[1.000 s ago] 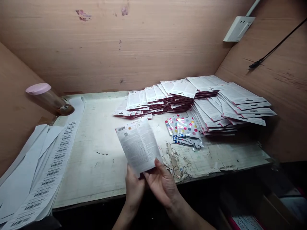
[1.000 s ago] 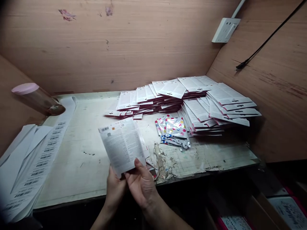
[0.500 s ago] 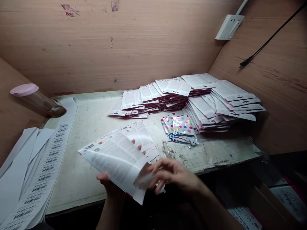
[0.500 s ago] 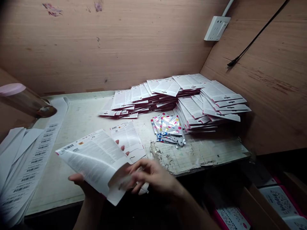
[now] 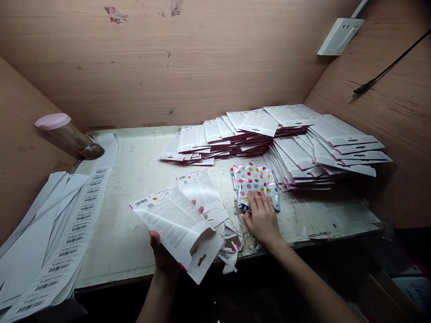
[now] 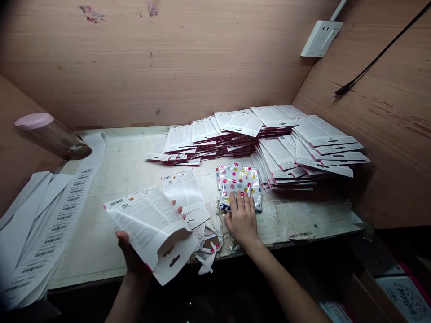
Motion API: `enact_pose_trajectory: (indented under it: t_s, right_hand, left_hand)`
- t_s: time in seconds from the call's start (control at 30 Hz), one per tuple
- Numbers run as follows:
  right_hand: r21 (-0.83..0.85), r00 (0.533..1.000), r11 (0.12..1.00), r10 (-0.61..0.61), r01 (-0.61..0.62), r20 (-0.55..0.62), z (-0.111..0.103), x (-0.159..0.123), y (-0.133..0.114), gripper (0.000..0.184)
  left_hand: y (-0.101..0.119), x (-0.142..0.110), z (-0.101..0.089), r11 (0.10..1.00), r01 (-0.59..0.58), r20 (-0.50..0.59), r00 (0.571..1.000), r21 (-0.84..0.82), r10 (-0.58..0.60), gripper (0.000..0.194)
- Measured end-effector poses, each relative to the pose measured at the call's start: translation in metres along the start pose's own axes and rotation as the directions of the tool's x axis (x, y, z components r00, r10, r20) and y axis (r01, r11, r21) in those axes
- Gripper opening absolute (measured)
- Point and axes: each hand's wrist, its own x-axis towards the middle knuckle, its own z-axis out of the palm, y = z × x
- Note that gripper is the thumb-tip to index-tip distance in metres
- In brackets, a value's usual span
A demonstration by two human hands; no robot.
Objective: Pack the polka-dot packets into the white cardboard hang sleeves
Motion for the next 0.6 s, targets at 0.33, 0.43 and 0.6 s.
enact_pose_trajectory:
  t_s: [0.33,0.43,0.6]
  right_hand:
    - [0.836,0.935,0.422,-0.208,0.351,-0.287,-0.087,-0.027,-0.01,0.04]
    - [0.872,0.836,0.292,-0.507,0.393,-0.207,-0.108,-0.033,-0.027,0.043]
    - [0.926,0.85,0.329,-0.527,0.186,0.017,-0.102,-0.029,-0.052,0.044]
  left_hand:
    - [-0.002,0.013,0.012,0.99,0.099,-0.059,0.993,-0.097,-0.105,0.11]
    - [-0.003,0.016,0.017,0.976,0.208,-0.037,0.977,-0.07,-0.211,0.12]
    - [-0.012,0.014,0.021,0.986,0.163,-0.029,0.986,-0.023,-0.163,0.116]
